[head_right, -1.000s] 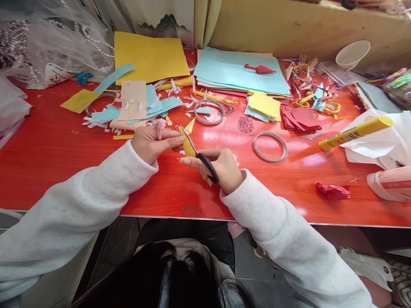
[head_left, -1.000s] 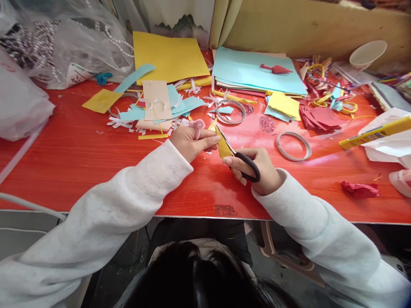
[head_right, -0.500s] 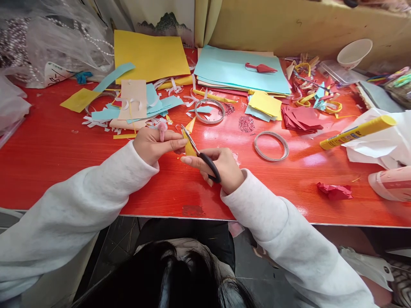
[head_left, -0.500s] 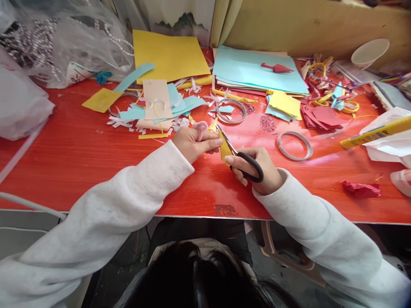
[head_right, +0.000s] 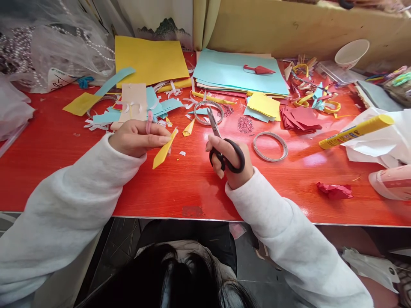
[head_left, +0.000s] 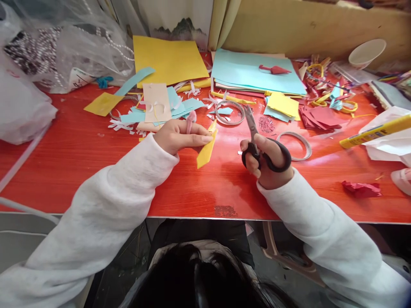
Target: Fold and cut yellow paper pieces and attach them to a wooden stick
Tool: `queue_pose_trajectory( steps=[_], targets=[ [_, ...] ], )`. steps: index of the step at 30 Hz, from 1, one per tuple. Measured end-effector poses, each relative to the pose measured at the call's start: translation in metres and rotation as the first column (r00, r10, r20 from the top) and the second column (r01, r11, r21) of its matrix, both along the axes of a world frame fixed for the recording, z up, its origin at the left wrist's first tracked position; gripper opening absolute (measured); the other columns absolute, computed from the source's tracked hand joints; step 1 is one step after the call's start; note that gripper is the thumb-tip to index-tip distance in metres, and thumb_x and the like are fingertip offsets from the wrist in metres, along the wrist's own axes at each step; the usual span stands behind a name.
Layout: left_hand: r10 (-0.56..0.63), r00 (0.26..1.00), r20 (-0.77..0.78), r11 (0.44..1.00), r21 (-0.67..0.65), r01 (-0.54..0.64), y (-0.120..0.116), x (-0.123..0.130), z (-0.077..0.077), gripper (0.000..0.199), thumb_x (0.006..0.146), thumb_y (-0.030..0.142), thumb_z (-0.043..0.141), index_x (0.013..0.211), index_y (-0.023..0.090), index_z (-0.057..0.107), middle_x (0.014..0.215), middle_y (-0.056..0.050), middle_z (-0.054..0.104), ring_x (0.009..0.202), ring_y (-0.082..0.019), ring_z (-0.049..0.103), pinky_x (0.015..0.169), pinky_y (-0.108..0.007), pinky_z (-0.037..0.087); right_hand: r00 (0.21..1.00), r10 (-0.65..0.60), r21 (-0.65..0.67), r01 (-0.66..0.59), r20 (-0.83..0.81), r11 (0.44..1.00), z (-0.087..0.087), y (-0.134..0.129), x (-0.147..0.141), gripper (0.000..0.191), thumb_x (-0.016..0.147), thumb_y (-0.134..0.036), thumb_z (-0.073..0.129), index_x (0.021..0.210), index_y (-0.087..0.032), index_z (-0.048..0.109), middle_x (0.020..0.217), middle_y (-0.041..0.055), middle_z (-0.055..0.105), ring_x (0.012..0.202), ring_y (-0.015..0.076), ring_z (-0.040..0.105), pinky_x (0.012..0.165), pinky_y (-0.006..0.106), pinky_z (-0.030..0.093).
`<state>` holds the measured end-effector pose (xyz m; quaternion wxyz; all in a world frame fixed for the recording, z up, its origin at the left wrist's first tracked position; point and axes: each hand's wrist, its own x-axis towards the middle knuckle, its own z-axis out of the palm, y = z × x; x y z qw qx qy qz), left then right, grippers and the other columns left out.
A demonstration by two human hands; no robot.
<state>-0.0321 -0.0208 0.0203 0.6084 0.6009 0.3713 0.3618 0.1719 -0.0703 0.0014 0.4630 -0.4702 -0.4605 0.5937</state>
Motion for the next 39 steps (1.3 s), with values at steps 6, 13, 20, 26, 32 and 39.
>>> queue_pose_trajectory(
  steps=[6,13,20,26,32,39],
  targets=[
    [-0.007,0.999,0.033,0.981,-0.195,0.014,-0.005,-0.001,0.011,0.012,0.067,0.017,0.065,0.07,0.014,0.054,0.061,0.0,0.063,0.058,-0.018,0.067,0.053,-0.028,0.053,0.983,0.173,0.092,-0.178,0.057,0.98,-0.002,-0.002,0.0,0.037,0.074,-0.05,0.06,0.072,-0.014,0.061,0.048,-0.003,0.052,0.035,0.0069,0.046,0.039,0.022,0.03],
    [0.027,1.0,0.005,0.99,-0.139,-0.026,0.0,0.0,0.007,0.018,0.069,0.008,0.061,0.085,0.013,0.054,0.065,0.0,0.065,0.048,-0.009,0.059,0.044,-0.019,0.045,0.966,0.215,0.03,-0.221,0.141,0.975,0.001,-0.002,0.0,0.042,0.071,-0.055,0.061,0.072,-0.013,0.06,0.048,-0.0028,0.052,0.036,0.007,0.045,0.039,0.022,0.029],
    [0.065,0.997,-0.037,0.997,0.031,-0.063,-0.004,-0.003,0.011,0.008,0.072,0.015,0.065,0.079,0.013,0.063,0.071,-0.002,0.066,0.065,-0.011,0.063,0.046,-0.016,0.04,0.945,0.268,-0.034,-0.267,0.188,0.963,0.006,-0.001,-0.003,0.045,0.067,-0.058,0.063,0.058,-0.015,0.051,0.047,-0.0026,0.05,0.036,0.0067,0.045,0.039,0.022,0.031],
    [0.055,0.998,0.02,0.988,0.143,-0.057,0.003,-0.005,0.002,0.017,0.07,0.026,0.071,0.08,0.014,0.065,0.062,-0.001,0.063,0.05,-0.007,0.054,0.043,-0.018,0.037,0.916,0.311,-0.146,-0.282,0.253,0.948,0.012,-0.003,-0.007,0.052,0.058,-0.062,0.067,0.073,-0.012,0.06,0.046,-0.0032,0.05,0.036,0.0079,0.045,0.039,0.023,0.034],
    [0.065,0.996,-0.063,0.99,0.133,-0.056,0.001,-0.005,0.008,0.019,0.07,0.027,0.07,0.069,0.015,0.055,0.056,0.002,0.059,0.041,-0.003,0.045,0.041,-0.018,0.036,0.911,0.318,-0.141,-0.29,0.263,0.947,0.014,-0.005,-0.006,0.055,0.056,-0.063,0.067,0.074,-0.012,0.061,0.043,-0.0035,0.048,0.035,0.0085,0.044,0.039,0.024,0.035],
    [0.121,0.988,-0.097,0.989,0.095,-0.112,-0.002,-0.005,0.014,0.022,0.07,0.031,0.071,0.069,0.015,0.056,0.054,0.0,0.057,0.038,-0.005,0.048,0.037,-0.019,0.036,0.888,0.374,-0.155,-0.343,0.268,0.926,0.017,-0.004,-0.007,0.055,0.053,-0.064,0.068,0.07,-0.013,0.06,0.042,-0.0034,0.047,0.034,0.0088,0.044,0.037,0.023,0.034]
  ],
)
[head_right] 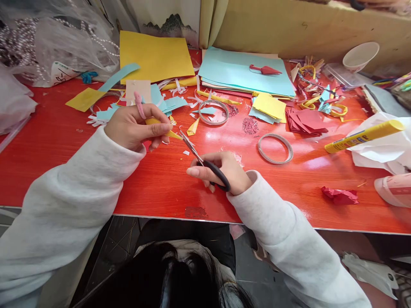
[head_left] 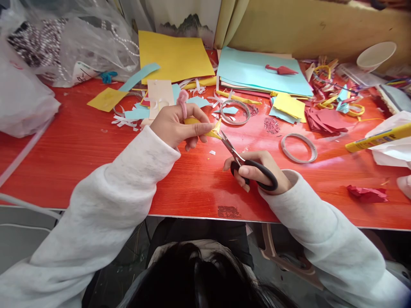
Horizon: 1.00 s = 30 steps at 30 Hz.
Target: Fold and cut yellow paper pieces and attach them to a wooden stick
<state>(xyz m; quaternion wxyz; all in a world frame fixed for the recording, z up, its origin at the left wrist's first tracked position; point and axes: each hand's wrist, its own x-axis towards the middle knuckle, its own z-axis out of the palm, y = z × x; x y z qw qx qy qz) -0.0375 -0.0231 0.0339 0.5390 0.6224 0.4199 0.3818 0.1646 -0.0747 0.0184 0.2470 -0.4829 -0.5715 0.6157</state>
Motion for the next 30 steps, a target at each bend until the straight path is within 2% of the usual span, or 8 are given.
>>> queue_pose_trajectory(
  steps=[4,12,21,25,30],
  targets=[
    [0.008,1.0,0.003,1.0,-0.018,-0.008,-0.0007,0.0008,0.0,0.027,0.068,0.036,0.072,0.07,0.014,0.057,0.054,0.001,0.059,0.037,-0.005,0.047,0.035,-0.019,0.035,1.0,0.019,-0.004,-0.018,0.016,1.0,0.0015,-0.0006,-0.001,0.052,0.053,-0.061,0.07,0.067,-0.013,0.059,0.042,-0.0029,0.047,0.036,0.0087,0.044,0.037,0.023,0.034],
    [0.003,1.0,-0.025,1.0,-0.011,-0.003,-0.001,0.0024,-0.0015,0.017,0.075,0.026,0.066,0.071,0.013,0.055,0.051,0.003,0.057,0.033,-0.002,0.044,0.034,-0.017,0.03,0.997,0.002,-0.002,-0.002,0.071,1.0,0.0034,-0.0016,-0.003,0.05,0.051,-0.059,0.071,0.066,-0.013,0.059,0.041,-0.0028,0.046,0.035,0.0087,0.043,0.038,0.023,0.033],
    [0.086,0.996,0.01,0.996,-0.029,-0.086,0.0034,0.0018,-0.0058,0.019,0.073,0.031,0.068,0.076,0.017,0.055,0.043,0.006,0.052,0.03,-0.003,0.04,0.032,-0.018,0.027,0.997,-0.011,0.037,0.008,0.079,0.999,-0.0007,-0.0011,-0.0028,0.051,0.051,-0.061,0.071,0.066,-0.014,0.06,0.043,-0.0028,0.046,0.036,0.0078,0.041,0.037,0.023,0.032],
    [0.046,0.998,0.042,0.998,-0.049,-0.044,0.0031,0.0042,-0.0088,0.014,0.074,0.027,0.067,0.073,0.018,0.055,0.043,0.006,0.055,0.029,-0.003,0.039,0.03,-0.019,0.025,0.997,0.009,0.048,-0.013,0.074,0.999,-0.004,-0.0017,-0.0022,0.05,0.053,-0.062,0.07,0.067,-0.014,0.061,0.045,-0.0027,0.047,0.038,0.0072,0.041,0.038,0.023,0.032],
    [0.08,0.997,0.02,0.997,-0.016,-0.079,0.0013,0.0061,-0.0079,0.012,0.075,0.022,0.065,0.072,0.016,0.056,0.04,0.007,0.052,0.027,-0.003,0.039,0.029,-0.017,0.025,0.996,0.002,0.054,-0.007,0.085,0.999,-0.0028,-0.0016,-0.0032,0.052,0.052,-0.063,0.069,0.065,-0.014,0.06,0.043,-0.0035,0.045,0.038,0.0069,0.039,0.038,0.023,0.031]
  ],
)
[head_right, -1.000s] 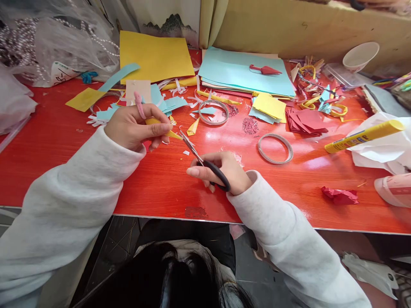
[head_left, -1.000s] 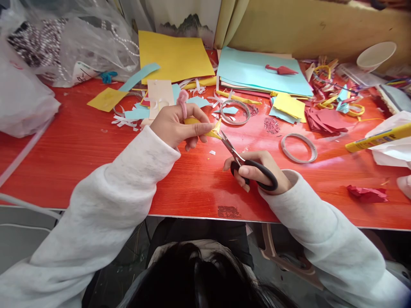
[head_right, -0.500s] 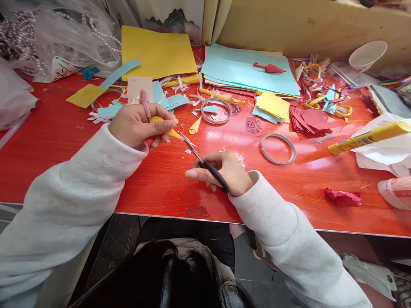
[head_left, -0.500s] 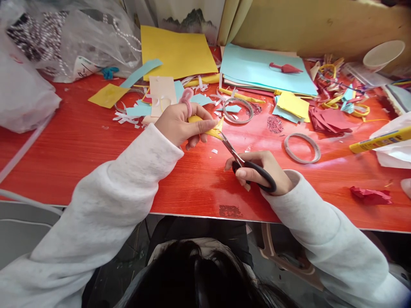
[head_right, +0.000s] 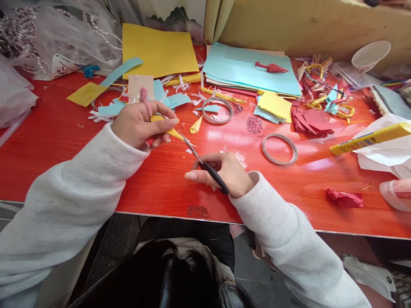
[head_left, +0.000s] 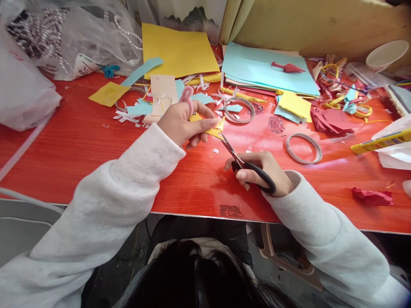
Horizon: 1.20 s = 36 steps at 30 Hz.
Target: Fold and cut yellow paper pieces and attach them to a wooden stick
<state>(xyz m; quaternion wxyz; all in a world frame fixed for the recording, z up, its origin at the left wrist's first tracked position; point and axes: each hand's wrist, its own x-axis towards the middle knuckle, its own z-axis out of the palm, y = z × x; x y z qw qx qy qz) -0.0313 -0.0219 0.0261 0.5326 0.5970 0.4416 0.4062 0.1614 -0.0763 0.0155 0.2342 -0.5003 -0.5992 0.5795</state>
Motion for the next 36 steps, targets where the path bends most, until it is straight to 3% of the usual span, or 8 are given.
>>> queue_pose_trajectory(
  steps=[11,17,23,29,36],
  targets=[
    [0.003,1.0,-0.01,1.0,-0.021,-0.003,0.0,-0.001,0.0,0.012,0.075,0.023,0.065,0.074,0.016,0.055,0.041,0.006,0.051,0.027,-0.003,0.037,0.029,-0.017,0.022,1.0,-0.008,-0.049,0.009,0.022,0.999,0.005,0.001,-0.001,0.045,0.05,-0.056,0.075,0.06,-0.016,0.058,0.042,-0.0043,0.043,0.037,0.0064,0.037,0.038,0.023,0.029],
    [-0.028,0.998,-0.064,1.0,-0.011,0.027,0.001,-0.002,-0.004,0.02,0.074,0.031,0.067,0.078,0.016,0.055,0.045,0.006,0.05,0.03,-0.002,0.037,0.035,-0.019,0.025,1.0,-0.005,-0.041,0.005,0.023,0.999,0.001,0.0,-0.002,0.041,0.053,-0.053,0.075,0.059,-0.016,0.058,0.041,-0.0051,0.041,0.037,0.0054,0.035,0.037,0.021,0.026],
    [-0.028,0.996,-0.083,0.999,-0.031,0.026,0.001,-0.001,-0.003,0.017,0.076,0.029,0.064,0.081,0.015,0.055,0.045,0.004,0.051,0.031,-0.003,0.037,0.036,-0.019,0.022,0.999,-0.044,-0.063,0.045,0.024,0.997,-0.001,0.0,-0.002,0.04,0.052,-0.05,0.076,0.06,-0.015,0.057,0.04,-0.0053,0.04,0.036,0.0056,0.034,0.036,0.022,0.026],
    [-0.059,0.994,-0.096,0.998,-0.003,0.059,0.003,-0.001,-0.004,0.017,0.078,0.028,0.062,0.084,0.014,0.054,0.047,0.004,0.05,0.036,-0.003,0.041,0.041,-0.018,0.028,0.998,-0.061,-0.096,0.064,0.035,0.993,0.0,0.0,-0.003,0.041,0.05,-0.05,0.077,0.057,-0.015,0.055,0.037,-0.0056,0.04,0.033,0.0055,0.034,0.033,0.022,0.025],
    [-0.06,0.995,-0.084,0.996,0.067,0.066,0.007,-0.002,-0.01,0.027,0.073,0.038,0.067,0.081,0.016,0.054,0.048,0.005,0.049,0.036,-0.003,0.043,0.037,-0.017,0.03,0.998,-0.061,-0.075,0.062,0.025,0.995,-0.002,-0.001,-0.002,0.039,0.054,-0.047,0.077,0.054,-0.016,0.053,0.036,-0.0063,0.038,0.031,0.0046,0.033,0.032,0.021,0.022]
  ],
)
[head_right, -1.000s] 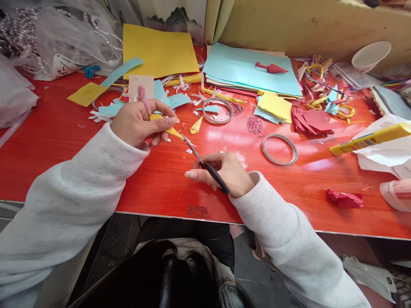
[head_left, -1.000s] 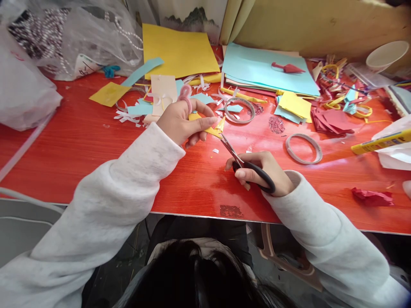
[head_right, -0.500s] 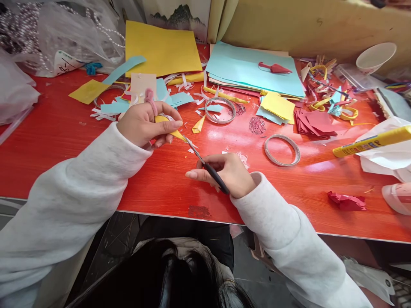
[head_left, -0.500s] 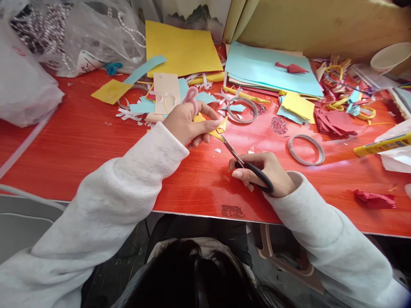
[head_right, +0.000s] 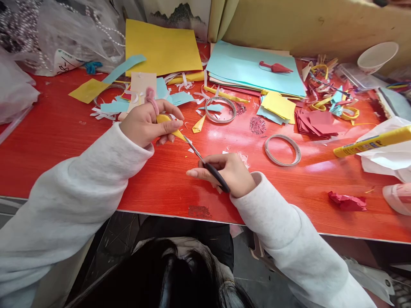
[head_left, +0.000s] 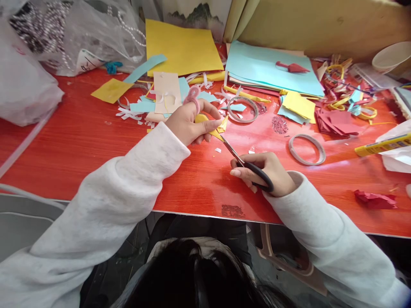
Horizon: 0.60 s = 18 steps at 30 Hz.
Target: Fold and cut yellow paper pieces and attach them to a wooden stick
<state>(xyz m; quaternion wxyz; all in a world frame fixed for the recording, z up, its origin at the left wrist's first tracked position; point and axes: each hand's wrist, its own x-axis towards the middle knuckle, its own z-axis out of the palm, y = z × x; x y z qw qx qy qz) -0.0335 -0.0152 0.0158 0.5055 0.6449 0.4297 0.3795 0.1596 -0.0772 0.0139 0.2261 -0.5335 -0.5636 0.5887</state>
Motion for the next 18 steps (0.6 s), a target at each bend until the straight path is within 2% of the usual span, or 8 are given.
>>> queue_pose_trajectory(
  steps=[13,18],
  targets=[
    [-0.028,0.999,0.042,0.997,0.075,0.025,0.0035,0.0003,-0.0022,0.022,0.074,0.033,0.068,0.077,0.017,0.054,0.047,0.003,0.05,0.037,-0.005,0.043,0.035,-0.019,0.031,0.999,-0.047,0.072,0.046,0.008,0.996,-0.0016,-0.0039,-0.0008,0.034,0.056,-0.043,0.077,0.056,-0.017,0.055,0.037,-0.0068,0.038,0.03,0.005,0.034,0.03,0.021,0.023],
    [-0.07,0.997,0.016,0.984,0.165,0.066,0.0047,-0.0015,-0.0024,0.023,0.073,0.037,0.068,0.074,0.018,0.055,0.05,0.002,0.05,0.043,-0.007,0.048,0.038,-0.021,0.034,1.0,-0.029,0.101,0.028,-0.001,0.994,-0.0042,-0.0036,0.0,0.033,0.057,-0.041,0.077,0.055,-0.017,0.054,0.036,-0.007,0.037,0.029,0.005,0.033,0.03,0.021,0.022]
  ],
)
